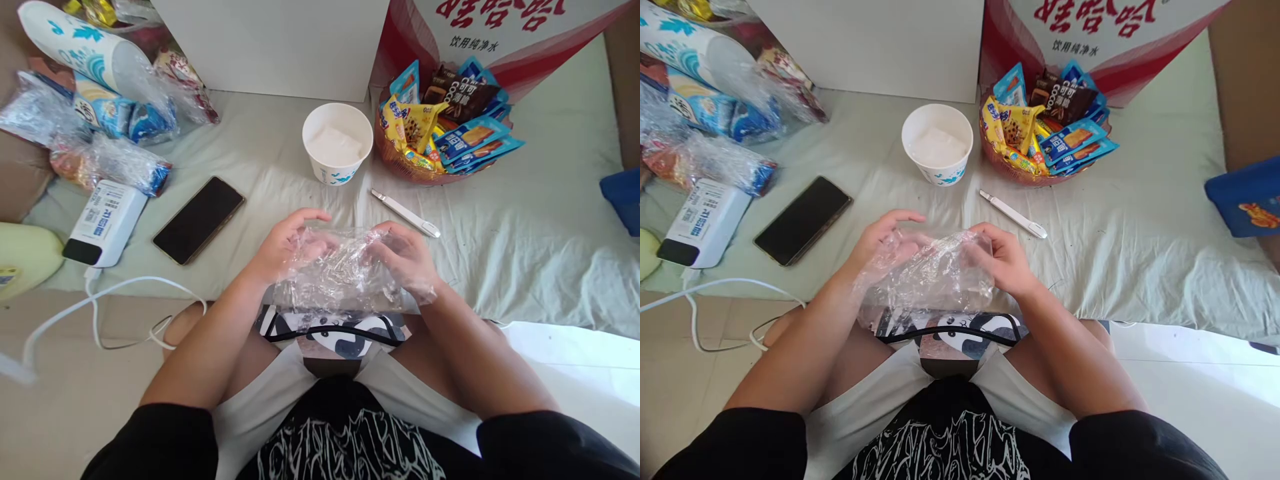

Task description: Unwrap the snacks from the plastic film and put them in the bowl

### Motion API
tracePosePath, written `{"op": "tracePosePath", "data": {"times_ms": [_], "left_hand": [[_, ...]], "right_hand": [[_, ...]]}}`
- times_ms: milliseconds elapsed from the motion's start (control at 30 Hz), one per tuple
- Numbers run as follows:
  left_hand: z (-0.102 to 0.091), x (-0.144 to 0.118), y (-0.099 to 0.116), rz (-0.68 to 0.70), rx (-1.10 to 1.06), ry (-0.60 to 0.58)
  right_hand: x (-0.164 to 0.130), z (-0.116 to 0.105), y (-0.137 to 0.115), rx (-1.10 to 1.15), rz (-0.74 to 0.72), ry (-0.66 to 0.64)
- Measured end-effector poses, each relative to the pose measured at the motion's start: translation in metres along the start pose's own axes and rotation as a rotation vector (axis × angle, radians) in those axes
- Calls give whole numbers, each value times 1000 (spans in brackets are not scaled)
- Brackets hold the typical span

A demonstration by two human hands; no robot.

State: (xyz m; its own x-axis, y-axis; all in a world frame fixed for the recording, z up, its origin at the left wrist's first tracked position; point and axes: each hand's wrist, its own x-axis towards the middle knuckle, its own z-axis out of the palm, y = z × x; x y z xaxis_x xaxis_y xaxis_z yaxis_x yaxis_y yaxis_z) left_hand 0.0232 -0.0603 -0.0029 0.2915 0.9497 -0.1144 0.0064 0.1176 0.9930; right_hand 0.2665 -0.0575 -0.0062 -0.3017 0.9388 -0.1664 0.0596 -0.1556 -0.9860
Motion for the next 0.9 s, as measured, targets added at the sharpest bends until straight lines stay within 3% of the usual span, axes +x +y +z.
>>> {"op": "tracePosePath", "data": {"times_ms": [100,333,500,667,900], "left_hand": [[-5,0,-6,2,-24,-96],[-6,5,-6,54,-164,-34],[-10,4,-3,95,-144,-52],[-16,7,-7,169,-137,-54],[-10,12,-10,80,-5,140]], "right_hand": [[-1,1,-1,38,-2,-3],[2,-4,7,238,-56,-29],[3,-8,6,236,-45,59],[6,-9,5,201,-55,61],[7,-3,11,184,-132,99]]}}
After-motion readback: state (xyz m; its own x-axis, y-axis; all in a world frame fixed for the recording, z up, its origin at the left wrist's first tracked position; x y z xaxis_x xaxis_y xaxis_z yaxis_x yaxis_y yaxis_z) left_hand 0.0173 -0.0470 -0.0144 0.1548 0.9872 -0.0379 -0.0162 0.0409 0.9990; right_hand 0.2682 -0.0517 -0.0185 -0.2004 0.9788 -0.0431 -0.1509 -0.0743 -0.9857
